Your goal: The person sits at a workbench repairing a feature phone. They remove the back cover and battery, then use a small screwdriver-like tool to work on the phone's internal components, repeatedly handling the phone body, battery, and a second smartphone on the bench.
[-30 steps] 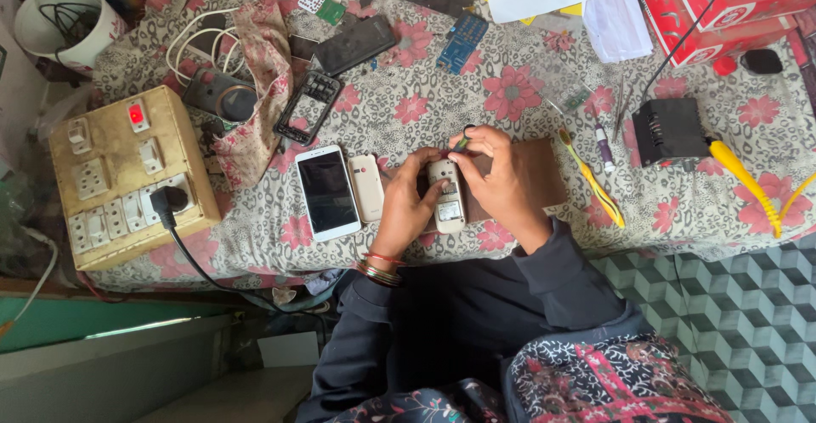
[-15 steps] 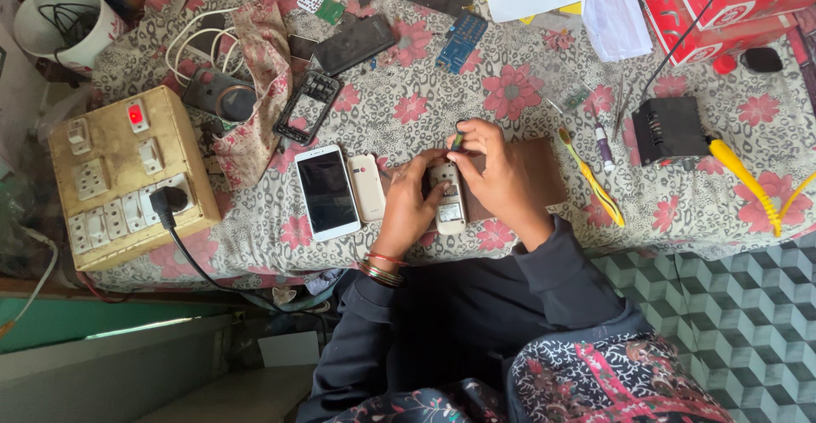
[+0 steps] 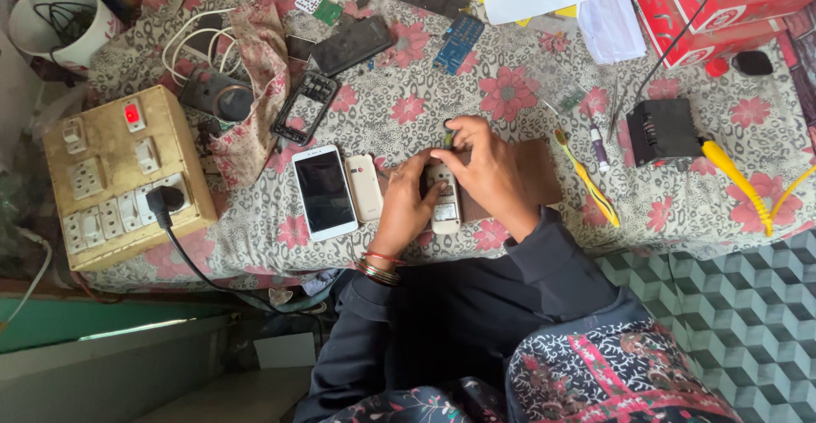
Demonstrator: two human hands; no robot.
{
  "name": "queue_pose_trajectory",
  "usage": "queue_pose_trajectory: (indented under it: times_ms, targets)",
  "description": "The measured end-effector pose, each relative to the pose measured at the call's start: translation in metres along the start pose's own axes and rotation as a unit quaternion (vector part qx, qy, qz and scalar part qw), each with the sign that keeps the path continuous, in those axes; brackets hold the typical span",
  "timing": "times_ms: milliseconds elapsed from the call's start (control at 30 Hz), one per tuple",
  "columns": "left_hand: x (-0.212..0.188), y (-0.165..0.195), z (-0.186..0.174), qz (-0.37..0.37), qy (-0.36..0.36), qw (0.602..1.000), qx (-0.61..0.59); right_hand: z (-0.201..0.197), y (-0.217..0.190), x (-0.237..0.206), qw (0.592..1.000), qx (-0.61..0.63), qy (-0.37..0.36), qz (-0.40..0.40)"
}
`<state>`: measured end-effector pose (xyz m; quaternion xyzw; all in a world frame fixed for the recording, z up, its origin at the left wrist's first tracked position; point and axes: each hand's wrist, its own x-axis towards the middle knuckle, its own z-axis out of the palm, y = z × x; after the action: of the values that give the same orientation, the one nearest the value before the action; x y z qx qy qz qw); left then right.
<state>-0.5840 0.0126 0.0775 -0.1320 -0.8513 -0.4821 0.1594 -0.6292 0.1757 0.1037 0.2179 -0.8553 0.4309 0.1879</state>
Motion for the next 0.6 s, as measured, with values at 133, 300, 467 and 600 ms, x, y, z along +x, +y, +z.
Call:
queue_pose_trajectory:
  times_ms: [133, 300, 467, 600]
  targets:
    - [-0.001, 0.006, -0.003, -0.009, -0.011, 1.0, -0.019, -0.01, -0.004, 0.004, 0.987, 0.141, -0.028, -0.067]
    - [0.001, 0.008, -0.002, -0.01, -0.012, 0.999, -0.031, -0.017, 0.004, 0.002, 0.983, 0.157, -0.094, -0.002]
    - [-0.001, 0.005, 0.0, -0.009, -0.009, 1.0, -0.015, -0.008, 0.015, 0.007, 0.998, 0.027, -0.05, -0.003]
    - [-0.002, 0.006, 0.001, -0.008, -0.001, 1.0, -0.013, -0.006, 0.015, 0.006, 1.0, 0.007, -0.018, -0.014]
